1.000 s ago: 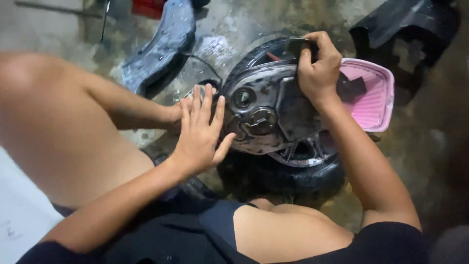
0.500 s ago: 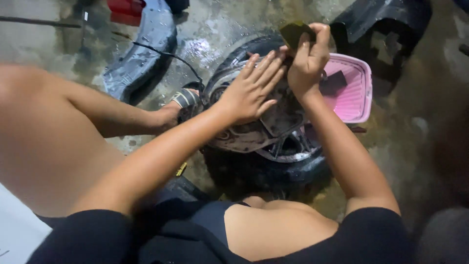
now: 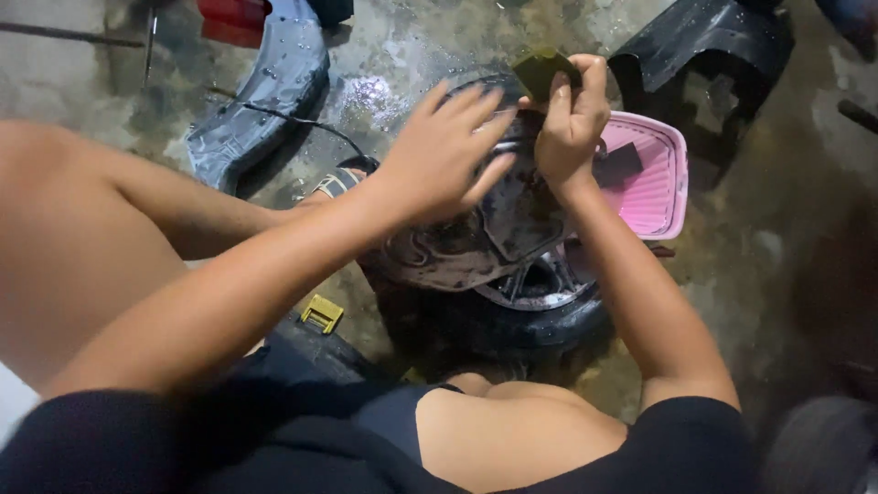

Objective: Wet sanding a metal automotive part by hand using sandpaper and a small basket of water.

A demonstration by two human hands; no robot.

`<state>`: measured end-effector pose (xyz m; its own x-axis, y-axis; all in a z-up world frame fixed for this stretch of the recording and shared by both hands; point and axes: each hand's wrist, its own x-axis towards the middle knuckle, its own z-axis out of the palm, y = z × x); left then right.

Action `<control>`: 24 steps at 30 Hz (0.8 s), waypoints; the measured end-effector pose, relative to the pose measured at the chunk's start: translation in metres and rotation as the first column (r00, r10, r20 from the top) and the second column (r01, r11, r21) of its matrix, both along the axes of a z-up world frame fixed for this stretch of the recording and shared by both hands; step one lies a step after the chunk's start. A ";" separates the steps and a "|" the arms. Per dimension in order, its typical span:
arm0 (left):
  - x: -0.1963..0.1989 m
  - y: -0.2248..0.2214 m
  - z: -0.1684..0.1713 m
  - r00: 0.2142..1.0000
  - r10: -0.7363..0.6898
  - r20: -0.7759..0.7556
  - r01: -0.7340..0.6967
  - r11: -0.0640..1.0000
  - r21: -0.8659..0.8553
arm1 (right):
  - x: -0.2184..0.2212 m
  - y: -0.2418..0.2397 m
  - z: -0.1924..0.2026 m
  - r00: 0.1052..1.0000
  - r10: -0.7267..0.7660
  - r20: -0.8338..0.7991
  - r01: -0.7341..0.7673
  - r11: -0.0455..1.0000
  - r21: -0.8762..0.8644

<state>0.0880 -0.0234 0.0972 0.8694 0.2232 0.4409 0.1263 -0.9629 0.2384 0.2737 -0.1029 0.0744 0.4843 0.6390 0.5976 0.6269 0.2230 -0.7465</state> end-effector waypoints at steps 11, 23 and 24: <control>0.022 0.015 -0.052 0.945 0.028 -0.327 -0.046 0.998 -0.045 | 0.007 -0.011 -0.007 0.999 -0.050 0.016 0.050 0.999 -0.019; 0.020 0.039 -0.057 0.973 -0.129 -0.189 0.047 0.921 -0.387 | 0.007 -0.011 -0.004 0.995 -0.059 0.075 0.061 0.998 -0.027; 0.020 0.043 -0.058 0.986 -0.152 -0.070 0.104 0.886 -0.452 | 0.007 -0.010 -0.004 0.995 -0.062 0.077 0.064 0.998 -0.027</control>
<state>0.1077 0.0199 0.0387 0.9381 0.2586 0.2303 0.0551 -0.7680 0.6381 0.2810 -0.1130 0.0704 0.4781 0.6266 0.6154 0.6941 0.1597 -0.7019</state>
